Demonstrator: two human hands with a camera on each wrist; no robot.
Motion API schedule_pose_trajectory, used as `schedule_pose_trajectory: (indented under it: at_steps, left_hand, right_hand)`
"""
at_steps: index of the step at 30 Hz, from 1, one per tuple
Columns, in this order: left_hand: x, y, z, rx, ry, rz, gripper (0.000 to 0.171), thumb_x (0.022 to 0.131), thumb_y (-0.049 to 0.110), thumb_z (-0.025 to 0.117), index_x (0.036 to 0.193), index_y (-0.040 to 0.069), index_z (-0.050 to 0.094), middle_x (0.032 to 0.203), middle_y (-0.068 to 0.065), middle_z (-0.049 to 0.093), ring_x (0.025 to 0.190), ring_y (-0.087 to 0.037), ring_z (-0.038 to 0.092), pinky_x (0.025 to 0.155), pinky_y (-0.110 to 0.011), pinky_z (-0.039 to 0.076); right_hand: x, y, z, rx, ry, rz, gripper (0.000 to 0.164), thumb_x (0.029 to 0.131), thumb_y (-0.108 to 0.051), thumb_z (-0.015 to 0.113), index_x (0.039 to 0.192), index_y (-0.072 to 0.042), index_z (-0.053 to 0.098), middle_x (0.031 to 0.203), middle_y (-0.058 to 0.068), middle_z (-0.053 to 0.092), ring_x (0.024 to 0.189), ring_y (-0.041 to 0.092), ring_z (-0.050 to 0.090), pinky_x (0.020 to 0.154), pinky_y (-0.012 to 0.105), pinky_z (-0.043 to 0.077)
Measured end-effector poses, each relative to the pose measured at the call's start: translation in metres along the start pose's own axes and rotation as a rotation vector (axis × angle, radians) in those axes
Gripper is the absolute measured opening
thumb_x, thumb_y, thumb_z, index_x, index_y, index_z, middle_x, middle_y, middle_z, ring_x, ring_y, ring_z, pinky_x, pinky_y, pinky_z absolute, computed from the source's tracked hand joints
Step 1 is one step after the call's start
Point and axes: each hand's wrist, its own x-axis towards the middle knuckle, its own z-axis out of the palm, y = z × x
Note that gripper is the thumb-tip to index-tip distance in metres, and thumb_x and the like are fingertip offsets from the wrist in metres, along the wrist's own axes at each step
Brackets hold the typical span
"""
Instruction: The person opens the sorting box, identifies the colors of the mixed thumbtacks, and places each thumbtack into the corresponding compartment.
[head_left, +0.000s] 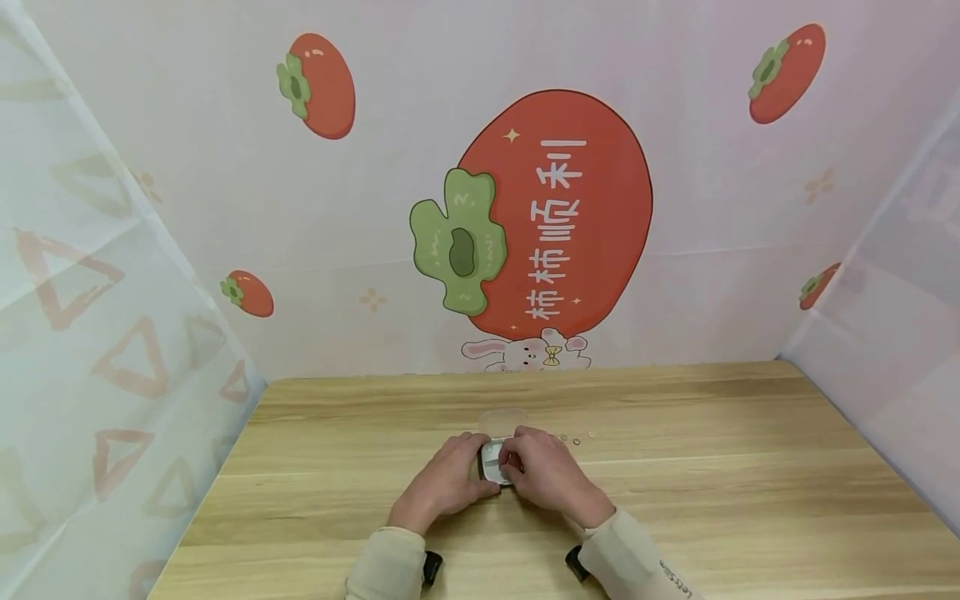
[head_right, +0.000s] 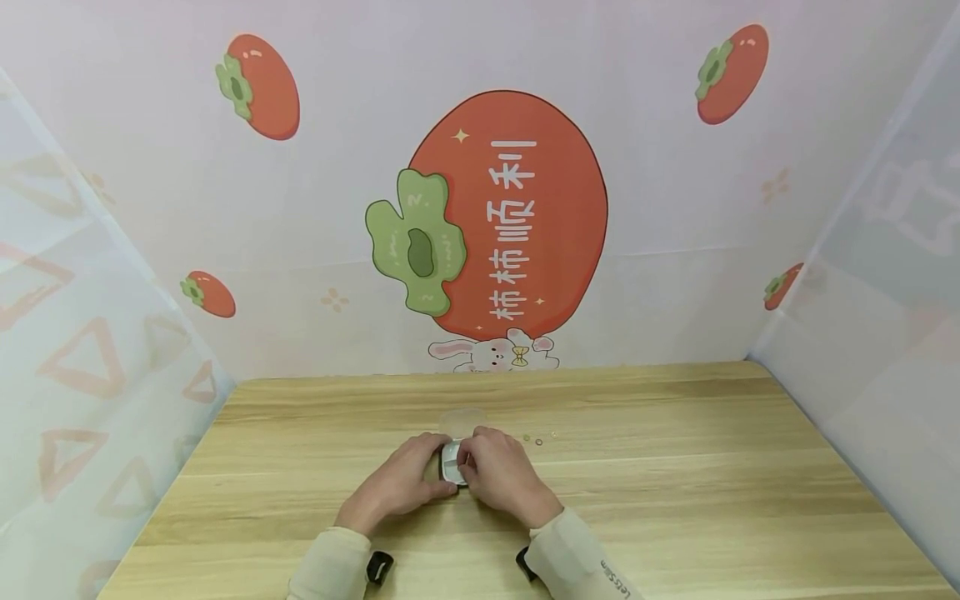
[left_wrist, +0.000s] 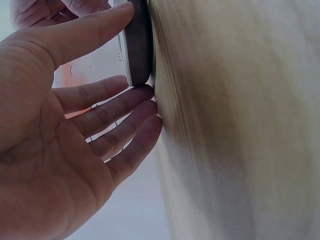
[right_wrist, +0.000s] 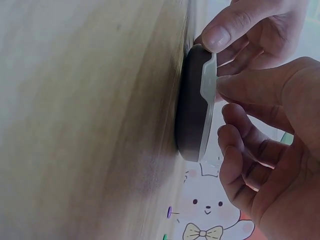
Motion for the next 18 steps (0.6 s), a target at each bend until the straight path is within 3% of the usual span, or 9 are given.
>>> schedule_pose_trajectory:
  at_steps: [18]
  left_hand:
    - [0.0002, -0.0002, 0.0017, 0.012, 0.004, -0.008, 0.059, 0.086, 0.027, 0.084, 0.134, 0.005, 0.058, 0.126, -0.007, 0.060, 0.120, -0.026, 0.053, 0.102, -0.048, 0.047]
  right_hand:
    - [0.0008, -0.0007, 0.0006, -0.018, -0.009, -0.001, 0.008, 0.088, -0.008, 0.077, 0.084, -0.013, 0.073, 0.074, -0.007, 0.051, 0.064, 0.006, 0.045, 0.058, 0.024, 0.040]
